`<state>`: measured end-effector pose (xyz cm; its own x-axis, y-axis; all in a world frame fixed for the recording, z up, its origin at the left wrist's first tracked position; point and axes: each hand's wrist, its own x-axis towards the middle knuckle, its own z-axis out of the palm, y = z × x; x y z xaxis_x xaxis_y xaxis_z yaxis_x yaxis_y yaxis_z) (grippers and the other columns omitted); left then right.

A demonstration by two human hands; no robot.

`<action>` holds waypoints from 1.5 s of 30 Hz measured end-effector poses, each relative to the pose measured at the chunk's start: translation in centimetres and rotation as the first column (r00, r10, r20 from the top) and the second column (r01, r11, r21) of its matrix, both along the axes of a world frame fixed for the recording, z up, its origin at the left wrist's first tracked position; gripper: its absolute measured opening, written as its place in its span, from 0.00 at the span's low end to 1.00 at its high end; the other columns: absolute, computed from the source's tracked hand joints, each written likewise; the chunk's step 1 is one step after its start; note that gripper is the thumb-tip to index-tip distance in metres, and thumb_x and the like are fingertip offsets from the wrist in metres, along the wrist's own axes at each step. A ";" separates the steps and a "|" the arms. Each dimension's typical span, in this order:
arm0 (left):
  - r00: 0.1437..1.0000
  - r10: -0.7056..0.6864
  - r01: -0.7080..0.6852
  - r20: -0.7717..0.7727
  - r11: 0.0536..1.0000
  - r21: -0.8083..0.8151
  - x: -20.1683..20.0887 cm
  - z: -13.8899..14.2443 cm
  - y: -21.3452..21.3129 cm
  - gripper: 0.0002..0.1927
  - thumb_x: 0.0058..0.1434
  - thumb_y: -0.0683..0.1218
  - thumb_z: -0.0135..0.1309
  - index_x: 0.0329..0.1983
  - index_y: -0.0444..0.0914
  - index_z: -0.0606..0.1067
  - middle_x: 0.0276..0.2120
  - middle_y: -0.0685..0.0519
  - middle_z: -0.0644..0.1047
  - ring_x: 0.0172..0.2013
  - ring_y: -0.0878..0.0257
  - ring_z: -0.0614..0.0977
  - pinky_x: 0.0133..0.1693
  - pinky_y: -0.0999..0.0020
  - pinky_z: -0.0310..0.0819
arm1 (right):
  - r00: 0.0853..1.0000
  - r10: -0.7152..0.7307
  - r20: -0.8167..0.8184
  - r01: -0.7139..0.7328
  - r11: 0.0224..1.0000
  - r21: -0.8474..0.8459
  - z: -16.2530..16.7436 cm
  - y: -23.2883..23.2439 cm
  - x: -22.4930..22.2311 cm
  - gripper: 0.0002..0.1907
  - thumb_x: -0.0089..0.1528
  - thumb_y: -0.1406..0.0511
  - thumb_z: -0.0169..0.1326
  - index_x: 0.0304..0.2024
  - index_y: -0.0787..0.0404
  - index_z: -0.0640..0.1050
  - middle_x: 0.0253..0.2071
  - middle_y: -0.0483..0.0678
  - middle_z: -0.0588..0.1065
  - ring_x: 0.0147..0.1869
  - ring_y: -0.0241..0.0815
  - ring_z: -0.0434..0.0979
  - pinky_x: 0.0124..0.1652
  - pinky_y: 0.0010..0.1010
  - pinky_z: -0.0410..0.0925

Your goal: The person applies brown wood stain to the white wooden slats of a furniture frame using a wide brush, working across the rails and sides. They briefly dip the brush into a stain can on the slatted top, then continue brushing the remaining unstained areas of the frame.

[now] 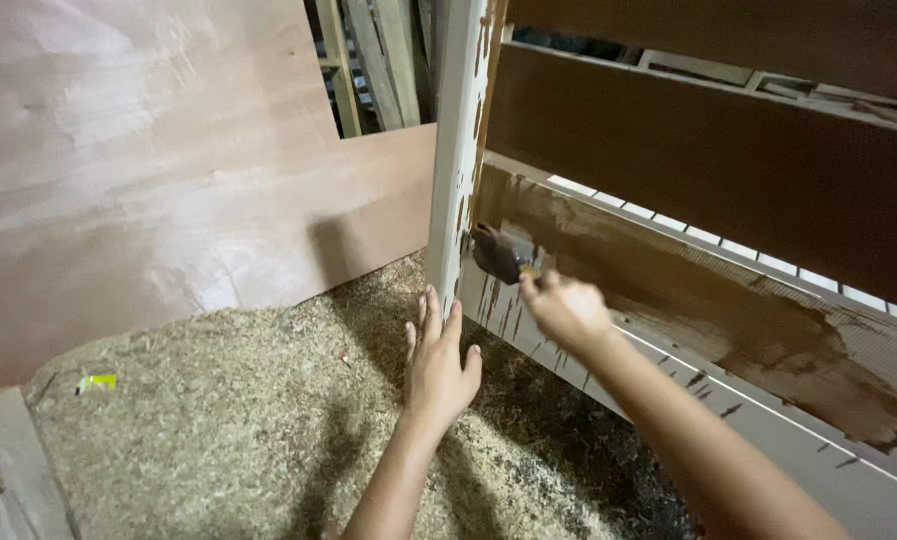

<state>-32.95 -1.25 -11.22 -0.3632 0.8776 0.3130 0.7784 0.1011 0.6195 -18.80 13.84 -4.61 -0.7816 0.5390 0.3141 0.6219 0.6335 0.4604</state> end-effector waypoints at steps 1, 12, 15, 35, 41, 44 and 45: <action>1.000 0.009 -0.009 0.012 1.000 -0.010 -0.1 -0.2 -0.1 0.37 0.64 0.47 0.52 0.74 0.35 0.54 0.76 0.42 0.33 0.75 0.50 0.37 0.71 0.50 0.26 | 1.000 -0.008 -0.023 0.007 1.000 -0.005 0.2 0.2 0.3 0.26 0.62 0.74 0.46 0.63 0.54 0.71 0.46 0.65 0.77 0.15 0.37 0.69 0.09 0.28 0.61; 0.997 -0.011 0.011 0.072 1.000 0.003 -0.3 0.2 0.3 0.39 0.62 0.47 0.53 0.74 0.35 0.53 0.76 0.40 0.33 0.75 0.48 0.38 0.71 0.47 0.24 | 0.991 0.017 -0.136 0.002 0.991 0.131 -4.5 1.5 7.8 0.38 0.56 0.77 0.51 0.64 0.37 0.68 0.52 0.61 0.77 0.34 0.48 0.83 0.08 0.24 0.62; 1.000 0.002 -0.001 -0.019 0.999 0.038 -0.9 -0.5 -0.1 0.38 0.62 0.46 0.53 0.74 0.33 0.55 0.76 0.39 0.35 0.75 0.46 0.39 0.71 0.46 0.26 | 0.980 -0.188 -0.073 0.191 0.981 0.044 -4.3 -0.3 11.4 0.28 0.68 0.69 0.47 0.67 0.34 0.66 0.58 0.58 0.76 0.28 0.37 0.76 0.15 0.24 0.65; 0.999 0.002 0.001 -0.044 0.997 0.080 -0.4 -0.1 0.0 0.37 0.62 0.47 0.53 0.73 0.35 0.56 0.76 0.40 0.36 0.76 0.46 0.40 0.71 0.47 0.28 | 0.874 -0.321 -0.365 0.224 0.932 -0.285 -3.7 -2.0 8.3 0.19 0.71 0.61 0.42 0.63 0.53 0.72 0.48 0.54 0.79 0.34 0.38 0.80 0.18 0.24 0.70; 0.999 -0.011 0.009 0.039 0.999 0.039 0.0 0.1 -0.9 0.37 0.63 0.48 0.53 0.73 0.35 0.56 0.77 0.41 0.35 0.75 0.47 0.41 0.71 0.47 0.26 | 0.945 -0.283 0.165 0.306 0.943 -0.133 -2.1 0.1 0.6 0.26 0.74 0.68 0.38 0.75 0.55 0.60 0.58 0.57 0.74 0.45 0.41 0.83 0.28 0.24 0.77; 1.000 -0.024 0.025 -0.015 0.995 0.100 -0.3 0.1 -0.6 0.38 0.63 0.47 0.53 0.74 0.33 0.55 0.76 0.38 0.36 0.75 0.44 0.39 0.70 0.45 0.25 | 0.983 -0.107 -0.150 0.116 0.992 0.055 -3.3 -0.9 9.2 0.24 0.67 0.66 0.48 0.67 0.45 0.69 0.57 0.54 0.76 0.52 0.50 0.81 0.23 0.27 0.77; 0.999 -0.028 0.031 -0.024 0.992 0.122 -0.4 0.1 -0.3 0.38 0.63 0.46 0.53 0.74 0.32 0.55 0.76 0.38 0.36 0.75 0.44 0.39 0.70 0.45 0.25 | 0.983 -0.063 -0.172 0.092 0.982 0.165 -3.7 -1.9 12.8 0.25 0.67 0.67 0.49 0.67 0.46 0.71 0.57 0.53 0.77 0.50 0.49 0.83 0.26 0.28 0.77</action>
<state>-33.34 -1.59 -11.11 -0.3296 0.8425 0.4261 0.7935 0.0027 0.6086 -6.04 11.91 -8.35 -0.6690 0.5222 0.5288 0.7425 0.5011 0.4445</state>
